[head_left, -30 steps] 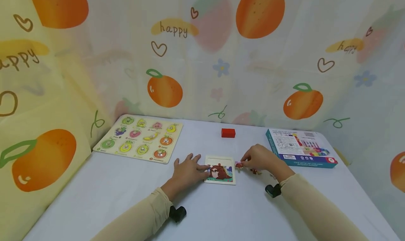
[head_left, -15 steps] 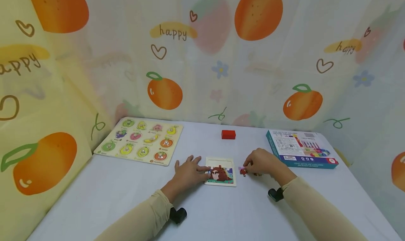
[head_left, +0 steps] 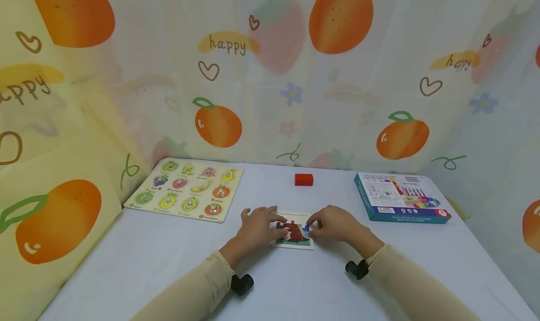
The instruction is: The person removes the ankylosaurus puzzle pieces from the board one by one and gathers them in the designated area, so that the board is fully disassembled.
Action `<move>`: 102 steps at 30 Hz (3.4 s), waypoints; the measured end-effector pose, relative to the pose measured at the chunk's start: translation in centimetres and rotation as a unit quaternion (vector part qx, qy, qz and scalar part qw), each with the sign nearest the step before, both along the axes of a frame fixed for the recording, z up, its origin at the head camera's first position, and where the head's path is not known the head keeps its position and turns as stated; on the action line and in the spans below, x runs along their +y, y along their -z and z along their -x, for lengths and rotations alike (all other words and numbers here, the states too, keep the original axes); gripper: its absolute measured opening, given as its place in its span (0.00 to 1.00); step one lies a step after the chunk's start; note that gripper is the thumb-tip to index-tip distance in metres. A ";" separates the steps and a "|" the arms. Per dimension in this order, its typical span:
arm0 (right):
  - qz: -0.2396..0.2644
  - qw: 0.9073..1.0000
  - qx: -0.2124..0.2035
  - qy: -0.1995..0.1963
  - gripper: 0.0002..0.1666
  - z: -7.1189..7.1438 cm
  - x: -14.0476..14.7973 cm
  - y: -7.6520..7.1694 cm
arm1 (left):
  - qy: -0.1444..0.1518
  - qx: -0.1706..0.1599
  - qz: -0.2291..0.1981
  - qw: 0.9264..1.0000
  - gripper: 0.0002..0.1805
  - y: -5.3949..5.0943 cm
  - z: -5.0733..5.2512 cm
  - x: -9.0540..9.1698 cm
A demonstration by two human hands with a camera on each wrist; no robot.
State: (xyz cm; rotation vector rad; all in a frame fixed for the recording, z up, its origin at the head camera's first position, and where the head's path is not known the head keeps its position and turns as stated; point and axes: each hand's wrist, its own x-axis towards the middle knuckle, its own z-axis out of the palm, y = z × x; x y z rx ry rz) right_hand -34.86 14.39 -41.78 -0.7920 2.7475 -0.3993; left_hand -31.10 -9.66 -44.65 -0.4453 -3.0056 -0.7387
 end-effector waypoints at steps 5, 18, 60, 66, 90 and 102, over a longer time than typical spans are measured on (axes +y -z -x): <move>-0.008 1.000 0.011 0.011 0.16 -0.3 -0.6 0.2 | 0.039 -0.002 0.009 0.999 0.18 -0.4 0.3 0.9; 0.048 0.998 -0.016 0.025 0.09 0.1 -0.8 0.7 | -0.032 0.011 0.007 0.999 0.21 0.3 0.1 2.8; 0.110 0.990 -0.058 0.065 0.16 0.0 -0.9 0.9 | -0.053 0.008 0.055 0.997 0.24 0.1 -0.1 3.9; 0.128 0.986 -0.060 0.088 0.16 -0.2 -1.2 1.0 | -0.050 0.007 0.053 0.997 0.24 0.1 -0.1 3.9; 0.089 0.995 -0.009 0.034 0.16 -4.5 6.7 2.0 | -0.035 -0.002 0.027 0.999 0.17 0.4 0.0 3.9; 0.075 0.997 -0.023 0.028 0.19 -3.3 1.7 -0.7 | 0.026 0.007 0.018 0.999 0.17 0.5 0.2 1.9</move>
